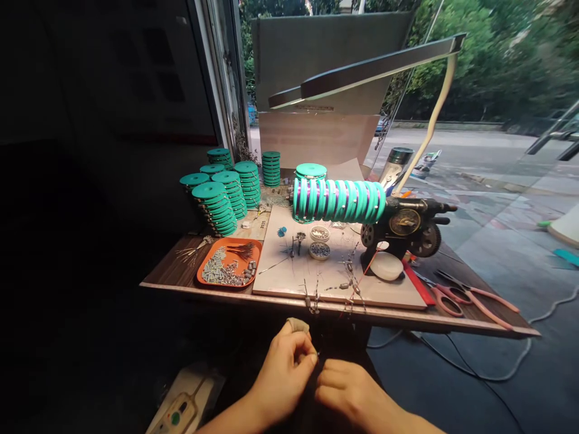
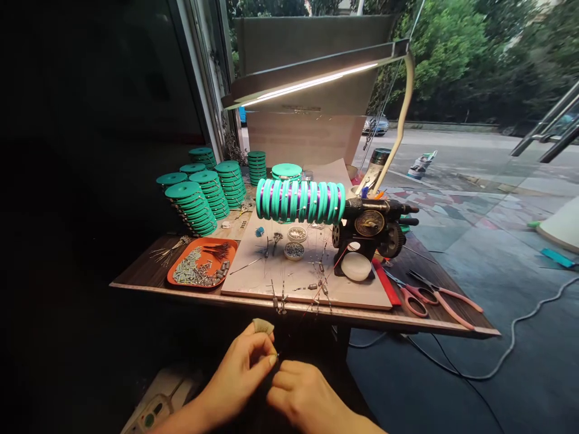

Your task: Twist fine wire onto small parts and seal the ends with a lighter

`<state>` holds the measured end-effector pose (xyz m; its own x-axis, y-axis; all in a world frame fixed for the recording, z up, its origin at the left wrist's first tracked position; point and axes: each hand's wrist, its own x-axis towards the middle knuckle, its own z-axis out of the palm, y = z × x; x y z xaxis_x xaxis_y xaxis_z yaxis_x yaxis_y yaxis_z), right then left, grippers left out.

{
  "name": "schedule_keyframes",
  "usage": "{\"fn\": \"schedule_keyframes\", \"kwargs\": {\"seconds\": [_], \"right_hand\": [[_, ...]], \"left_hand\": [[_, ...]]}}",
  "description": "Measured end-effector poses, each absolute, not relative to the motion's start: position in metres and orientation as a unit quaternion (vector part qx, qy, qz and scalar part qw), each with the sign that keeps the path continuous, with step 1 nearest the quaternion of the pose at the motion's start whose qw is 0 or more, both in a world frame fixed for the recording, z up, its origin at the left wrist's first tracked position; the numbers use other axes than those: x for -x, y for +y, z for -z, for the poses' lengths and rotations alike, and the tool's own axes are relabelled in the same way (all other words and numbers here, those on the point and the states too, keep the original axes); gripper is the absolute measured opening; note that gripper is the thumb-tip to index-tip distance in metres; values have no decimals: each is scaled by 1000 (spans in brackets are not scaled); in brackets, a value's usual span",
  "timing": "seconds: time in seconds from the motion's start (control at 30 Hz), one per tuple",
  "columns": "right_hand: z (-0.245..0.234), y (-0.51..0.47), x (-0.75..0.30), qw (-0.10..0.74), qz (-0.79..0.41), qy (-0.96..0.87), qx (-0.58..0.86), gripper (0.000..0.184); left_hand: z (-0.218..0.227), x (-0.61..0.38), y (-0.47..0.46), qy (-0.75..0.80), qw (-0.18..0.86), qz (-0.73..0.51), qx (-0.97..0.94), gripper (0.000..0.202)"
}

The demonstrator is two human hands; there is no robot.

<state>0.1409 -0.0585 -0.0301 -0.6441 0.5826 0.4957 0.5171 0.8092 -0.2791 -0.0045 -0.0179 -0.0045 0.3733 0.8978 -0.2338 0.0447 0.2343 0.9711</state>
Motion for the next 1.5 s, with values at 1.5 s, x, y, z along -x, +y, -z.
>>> {"fn": "schedule_keyframes", "kwargs": {"seconds": [1.5], "right_hand": [[-10,-48,-131,344,-287,-841,303,23]], "left_hand": [[7,16,-27,435,489,-373,-657,13]]}}
